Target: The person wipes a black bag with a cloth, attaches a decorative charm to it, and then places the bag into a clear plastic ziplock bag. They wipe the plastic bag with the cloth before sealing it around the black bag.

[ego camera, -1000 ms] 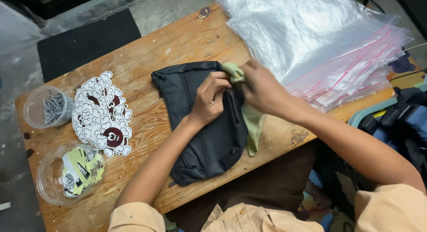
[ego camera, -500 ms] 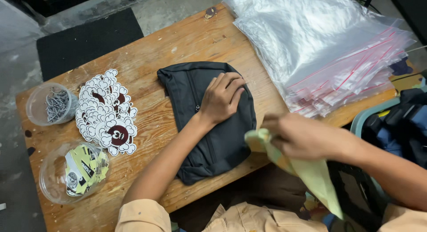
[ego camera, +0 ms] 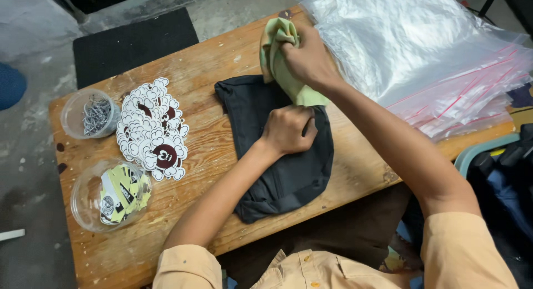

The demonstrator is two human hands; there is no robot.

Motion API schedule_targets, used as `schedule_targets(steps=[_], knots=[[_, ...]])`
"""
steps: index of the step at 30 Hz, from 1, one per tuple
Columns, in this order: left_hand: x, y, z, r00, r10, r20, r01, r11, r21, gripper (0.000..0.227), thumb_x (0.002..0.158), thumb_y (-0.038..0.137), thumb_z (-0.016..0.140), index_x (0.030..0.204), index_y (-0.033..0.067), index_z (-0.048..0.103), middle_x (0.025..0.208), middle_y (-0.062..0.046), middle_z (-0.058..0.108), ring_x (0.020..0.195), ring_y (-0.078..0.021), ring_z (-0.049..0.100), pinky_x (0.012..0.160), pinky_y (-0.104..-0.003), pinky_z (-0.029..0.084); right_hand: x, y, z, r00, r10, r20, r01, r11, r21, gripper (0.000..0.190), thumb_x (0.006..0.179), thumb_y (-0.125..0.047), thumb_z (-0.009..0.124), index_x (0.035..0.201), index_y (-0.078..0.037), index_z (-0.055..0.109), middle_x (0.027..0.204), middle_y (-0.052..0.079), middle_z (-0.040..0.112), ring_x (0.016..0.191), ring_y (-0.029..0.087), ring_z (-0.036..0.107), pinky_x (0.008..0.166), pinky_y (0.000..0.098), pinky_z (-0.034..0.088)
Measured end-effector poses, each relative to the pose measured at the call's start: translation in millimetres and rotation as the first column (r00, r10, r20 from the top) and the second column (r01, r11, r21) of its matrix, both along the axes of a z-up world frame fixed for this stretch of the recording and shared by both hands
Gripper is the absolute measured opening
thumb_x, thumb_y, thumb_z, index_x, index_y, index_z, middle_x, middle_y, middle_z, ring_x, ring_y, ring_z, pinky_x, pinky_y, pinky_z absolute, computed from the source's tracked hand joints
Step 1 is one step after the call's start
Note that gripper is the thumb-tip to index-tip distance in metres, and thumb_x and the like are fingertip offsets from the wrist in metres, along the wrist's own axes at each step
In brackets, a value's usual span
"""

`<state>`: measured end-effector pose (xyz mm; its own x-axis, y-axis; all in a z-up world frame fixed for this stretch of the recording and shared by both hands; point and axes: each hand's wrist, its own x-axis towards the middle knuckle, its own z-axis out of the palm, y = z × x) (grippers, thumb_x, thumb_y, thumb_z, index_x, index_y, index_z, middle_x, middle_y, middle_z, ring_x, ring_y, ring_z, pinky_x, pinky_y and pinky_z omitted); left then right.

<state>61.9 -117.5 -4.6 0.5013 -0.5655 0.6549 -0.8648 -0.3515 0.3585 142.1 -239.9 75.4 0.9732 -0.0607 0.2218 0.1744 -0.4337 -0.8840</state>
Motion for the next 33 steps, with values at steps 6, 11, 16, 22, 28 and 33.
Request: schedule_targets(steps=[6,11,16,22,28,33], knots=[[-26.5,85.2,60.1,0.996,-0.014,-0.092,0.015,1.000,0.008,0.013,0.087,0.003,0.058,0.095,-0.0024,0.066,0.097,-0.017,0.069,0.097,-0.0341,0.064,0.092,-0.043,0.051,-49.8,-6.3,20.2,0.867,0.285,0.409,-0.097,0.902,-0.421,0.036,0.087,-0.001,0.048,0.122,-0.002,0.053,0.108,0.019,0.060,0.096,0.036,0.056,0.076,0.0454,0.043],[-29.7,141.8,11.0,0.960,0.231,-0.157,-0.203,0.963,0.179,0.035,0.092,0.004,0.049,0.125,-0.0009,0.059,0.130,-0.019,0.057,0.129,-0.0383,0.051,0.108,-0.048,0.043,-87.9,17.6,-28.5,0.907,0.384,0.172,-0.156,0.687,-0.710,0.050,0.079,-0.006,0.072,0.127,-0.008,0.058,0.106,0.017,0.054,0.094,0.044,0.059,0.071,0.0481,0.055],[-30.8,144.1,8.0,0.932,0.296,-0.209,-0.227,0.927,0.297,0.041,0.094,0.001,0.041,0.132,-0.0109,0.049,0.136,-0.029,0.049,0.135,-0.0444,0.044,0.112,-0.053,0.038,-143.8,44.4,-56.1,0.741,0.630,0.233,-0.197,0.535,-0.822,0.031,0.079,-0.009,0.060,0.110,-0.006,0.062,0.107,0.019,0.052,0.091,0.038,0.052,0.072,0.0431,0.047],[-31.6,143.4,3.9,0.940,0.305,-0.152,-0.253,0.924,0.287,0.044,0.093,0.006,0.043,0.135,-0.0046,0.051,0.137,-0.020,0.051,0.136,-0.0387,0.044,0.107,-0.050,0.041,-180.5,46.9,2.7,0.433,0.806,-0.405,-0.901,0.374,-0.219,0.036,0.075,-0.002,0.056,0.106,-0.007,0.073,0.095,0.019,0.066,0.083,0.043,0.068,0.067,0.0527,0.058],[-17.8,159.4,-14.8,0.890,0.107,-0.444,-0.135,0.990,-0.032,0.031,0.094,0.006,0.050,0.122,0.0106,0.064,0.116,-0.008,0.062,0.125,-0.0334,0.053,0.109,-0.047,0.043,-134.3,70.8,-24.0,0.866,0.479,-0.143,-0.425,0.555,-0.715,0.037,0.087,-0.042,0.061,0.101,-0.008,0.059,0.089,0.010,0.050,0.079,0.034,0.065,0.061,0.0411,0.058],[-25.5,166.6,-6.3,0.737,-0.089,-0.670,-0.345,0.803,-0.486,0.023,0.100,-0.003,0.045,0.113,0.0019,0.062,0.102,-0.012,0.071,0.101,-0.0183,0.068,0.091,-0.032,0.056,-128.3,111.2,-56.1,0.936,0.316,-0.157,-0.267,0.344,-0.900,0.062,0.076,-0.062,0.073,0.086,-0.003,0.059,0.075,0.011,0.053,0.061,0.037,0.067,0.046,0.0463,0.055]])
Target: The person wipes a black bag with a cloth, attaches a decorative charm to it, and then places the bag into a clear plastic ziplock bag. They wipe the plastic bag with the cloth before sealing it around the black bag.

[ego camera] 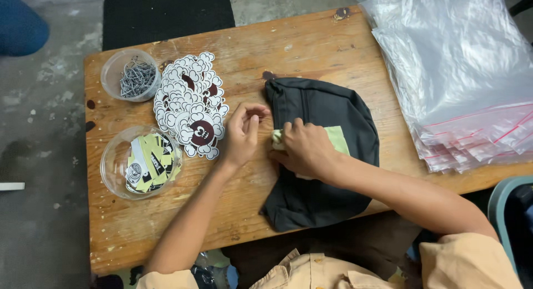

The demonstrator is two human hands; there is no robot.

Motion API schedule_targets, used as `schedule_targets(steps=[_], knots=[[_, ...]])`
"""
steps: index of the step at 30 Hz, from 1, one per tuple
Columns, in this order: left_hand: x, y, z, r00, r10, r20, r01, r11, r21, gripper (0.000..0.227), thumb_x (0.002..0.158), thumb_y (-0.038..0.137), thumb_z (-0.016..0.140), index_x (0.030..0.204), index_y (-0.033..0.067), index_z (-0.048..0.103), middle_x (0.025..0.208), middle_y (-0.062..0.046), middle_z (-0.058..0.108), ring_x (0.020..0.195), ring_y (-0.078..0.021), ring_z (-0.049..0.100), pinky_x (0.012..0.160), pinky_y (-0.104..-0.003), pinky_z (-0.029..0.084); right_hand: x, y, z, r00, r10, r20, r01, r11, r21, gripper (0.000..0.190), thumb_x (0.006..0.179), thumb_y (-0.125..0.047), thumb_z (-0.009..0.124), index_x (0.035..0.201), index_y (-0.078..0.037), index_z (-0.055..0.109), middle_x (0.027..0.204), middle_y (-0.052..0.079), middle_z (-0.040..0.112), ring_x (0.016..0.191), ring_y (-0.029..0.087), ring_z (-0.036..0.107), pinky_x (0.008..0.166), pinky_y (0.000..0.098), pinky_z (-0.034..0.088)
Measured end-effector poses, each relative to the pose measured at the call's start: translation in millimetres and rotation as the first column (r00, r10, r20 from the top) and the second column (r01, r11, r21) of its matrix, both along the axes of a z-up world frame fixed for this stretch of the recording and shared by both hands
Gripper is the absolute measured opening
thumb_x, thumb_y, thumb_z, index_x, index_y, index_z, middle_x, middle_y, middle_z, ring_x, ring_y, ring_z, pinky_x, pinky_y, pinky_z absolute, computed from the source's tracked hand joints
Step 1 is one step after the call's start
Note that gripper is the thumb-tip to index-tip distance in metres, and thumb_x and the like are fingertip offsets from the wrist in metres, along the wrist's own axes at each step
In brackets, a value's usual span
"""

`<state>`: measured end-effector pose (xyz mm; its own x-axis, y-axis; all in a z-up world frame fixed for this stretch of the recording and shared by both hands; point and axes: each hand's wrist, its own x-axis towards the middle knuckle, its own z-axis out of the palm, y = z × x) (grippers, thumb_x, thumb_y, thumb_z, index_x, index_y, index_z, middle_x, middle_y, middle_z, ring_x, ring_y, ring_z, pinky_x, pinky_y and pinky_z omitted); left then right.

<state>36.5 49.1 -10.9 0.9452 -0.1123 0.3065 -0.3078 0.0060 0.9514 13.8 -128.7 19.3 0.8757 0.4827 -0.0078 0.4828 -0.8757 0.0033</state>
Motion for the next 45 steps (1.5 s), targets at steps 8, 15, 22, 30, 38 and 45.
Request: schedule_targets(steps=[8,15,22,30,38,45], knots=[[-15.3,-13.4,18.8,0.944,-0.017,0.331,-0.128,0.904,0.409,0.021,0.097,0.003,0.049,0.114,0.0063,0.062,0.104,-0.009,0.062,0.102,-0.0292,0.064,0.090,-0.039,0.054,30.1,-24.3,31.5,0.928,0.119,-0.354,-0.032,0.970,0.242,0.046,0.082,-0.039,0.069,0.101,0.002,0.058,0.084,0.023,0.066,0.072,0.050,0.069,0.056,0.0622,0.055],[-25.0,-26.6,1.1,0.920,-0.130,0.371,-0.202,0.652,0.730,0.037,0.094,0.009,0.053,0.127,-0.0046,0.044,0.113,-0.020,0.050,0.110,-0.0434,0.052,0.091,-0.051,0.048,109.5,-48.8,-2.3,0.994,0.112,-0.008,-0.111,0.989,0.100,0.049,0.073,-0.018,0.076,0.116,-0.008,0.056,0.089,0.014,0.069,0.076,0.044,0.071,0.064,0.0553,0.059],[-29.0,-24.6,4.7,0.915,-0.108,0.390,-0.245,0.619,0.746,0.036,0.090,0.001,0.048,0.125,-0.0061,0.040,0.111,-0.025,0.051,0.108,-0.0464,0.051,0.090,-0.053,0.047,98.2,-24.2,8.5,0.961,0.039,0.274,-0.059,0.996,0.068,0.047,0.070,-0.033,0.083,0.107,-0.018,0.057,0.088,0.005,0.062,0.068,0.034,0.070,0.052,0.0511,0.058],[-24.0,-21.4,4.4,0.939,-0.099,0.328,-0.143,0.759,0.636,0.029,0.089,-0.001,0.044,0.116,0.0000,0.037,0.116,-0.019,0.051,0.104,-0.0408,0.054,0.087,-0.050,0.047,136.9,-63.9,-7.3,0.868,0.097,0.487,-0.080,0.995,-0.057,0.032,0.077,-0.030,0.075,0.102,-0.012,0.062,0.082,0.009,0.060,0.063,0.030,0.066,0.051,0.0399,0.056],[-19.2,-15.5,18.5,0.917,0.206,0.341,-0.237,0.970,0.049,0.023,0.095,0.005,0.045,0.115,0.0035,0.032,0.112,-0.013,0.049,0.108,-0.0286,0.055,0.096,-0.039,0.047,29.9,5.6,4.8,0.994,0.067,-0.086,-0.065,0.997,0.029,0.050,0.073,-0.052,0.074,0.084,-0.004,0.066,0.065,0.014,0.067,0.055,0.039,0.068,0.046,0.0508,0.055],[-21.5,-17.7,32.7,0.838,0.246,0.486,-0.239,0.968,-0.079,0.016,0.099,0.006,0.044,0.112,0.0004,0.037,0.109,-0.014,0.051,0.109,-0.0317,0.056,0.101,-0.041,0.047,61.1,-3.4,2.1,0.989,0.084,-0.120,-0.072,0.992,0.099,0.032,0.072,-0.034,0.073,0.064,-0.004,0.067,0.052,0.012,0.061,0.048,0.036,0.065,0.043,0.0453,0.054]])
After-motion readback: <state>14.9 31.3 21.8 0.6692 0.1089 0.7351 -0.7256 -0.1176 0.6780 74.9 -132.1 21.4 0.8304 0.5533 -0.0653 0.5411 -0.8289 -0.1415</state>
